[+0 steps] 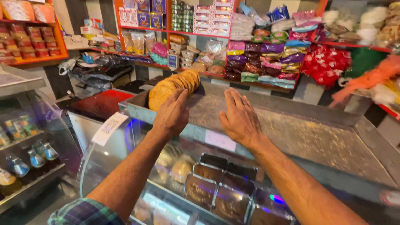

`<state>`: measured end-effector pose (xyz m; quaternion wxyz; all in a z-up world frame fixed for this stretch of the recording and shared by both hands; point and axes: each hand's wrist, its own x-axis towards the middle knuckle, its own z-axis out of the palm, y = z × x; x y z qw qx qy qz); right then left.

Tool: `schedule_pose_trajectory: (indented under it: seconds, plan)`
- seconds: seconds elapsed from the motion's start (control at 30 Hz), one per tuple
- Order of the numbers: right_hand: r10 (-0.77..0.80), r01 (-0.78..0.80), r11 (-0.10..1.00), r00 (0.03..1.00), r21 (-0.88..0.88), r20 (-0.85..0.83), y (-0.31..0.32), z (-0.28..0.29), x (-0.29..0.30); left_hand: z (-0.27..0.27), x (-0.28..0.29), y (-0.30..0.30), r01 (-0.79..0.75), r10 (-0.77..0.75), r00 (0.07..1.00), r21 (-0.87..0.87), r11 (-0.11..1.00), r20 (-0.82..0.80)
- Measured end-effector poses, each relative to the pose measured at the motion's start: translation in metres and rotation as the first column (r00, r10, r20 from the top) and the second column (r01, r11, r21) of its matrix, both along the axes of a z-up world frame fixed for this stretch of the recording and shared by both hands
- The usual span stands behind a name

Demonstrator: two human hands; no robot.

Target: The person repeatedly picks round biscuits from a gray basket, places them on a metal tray, and stacks them into a tall pile. The person then moves the stack back into the basket and repeats the process multiple times.

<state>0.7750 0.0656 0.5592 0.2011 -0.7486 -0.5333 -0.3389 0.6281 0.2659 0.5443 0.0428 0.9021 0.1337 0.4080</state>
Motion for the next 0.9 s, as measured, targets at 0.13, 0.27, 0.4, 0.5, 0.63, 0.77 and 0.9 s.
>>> schedule_pose_trajectory:
  seconds: [0.13, 0.27, 0.4, 0.5, 0.63, 0.77, 0.9]
  plan:
    - [0.027, -0.03, 0.999, 0.997, -0.041, -0.076, 0.054, 0.013, 0.028, 0.015, 0.028, 0.054, -0.005, 0.005, 1.0, -0.03, 1.0, 0.015]
    - [0.005, -0.023, 0.992, 0.988, -0.121, -0.153, 0.109, 0.006, 0.061, 0.021, 0.053, 0.104, -0.003, 0.001, 1.0, -0.064, 0.998, -0.029]
    - [0.008, -0.047, 0.981, 0.979, -0.188, -0.202, 0.165, -0.007, 0.09, 0.011, 0.079, 0.165, -0.076, 0.072, 0.996, -0.077, 0.994, -0.06]
    - [0.0, -0.093, 0.963, 0.939, -0.254, -0.344, 0.181, 0.011, 0.056, 0.014, 0.075, 0.183, -0.212, 0.164, 0.96, -0.21, 0.954, -0.226]
    - [-0.012, -0.129, 0.954, 0.885, -0.27, -0.465, 0.215, -0.001, 0.045, -0.007, 0.077, 0.211, -0.289, 0.199, 0.92, -0.245, 0.925, -0.337]
    - [-0.044, -0.117, 0.961, 0.829, -0.251, -0.557, 0.235, -0.008, 0.032, -0.004, 0.06, 0.195, -0.305, 0.179, 0.907, -0.301, 0.904, -0.381]
    - [-0.061, -0.111, 0.971, 0.738, -0.211, -0.672, 0.237, -0.008, 0.009, -0.005, 0.058, 0.19, -0.324, 0.172, 0.891, -0.322, 0.889, -0.421]
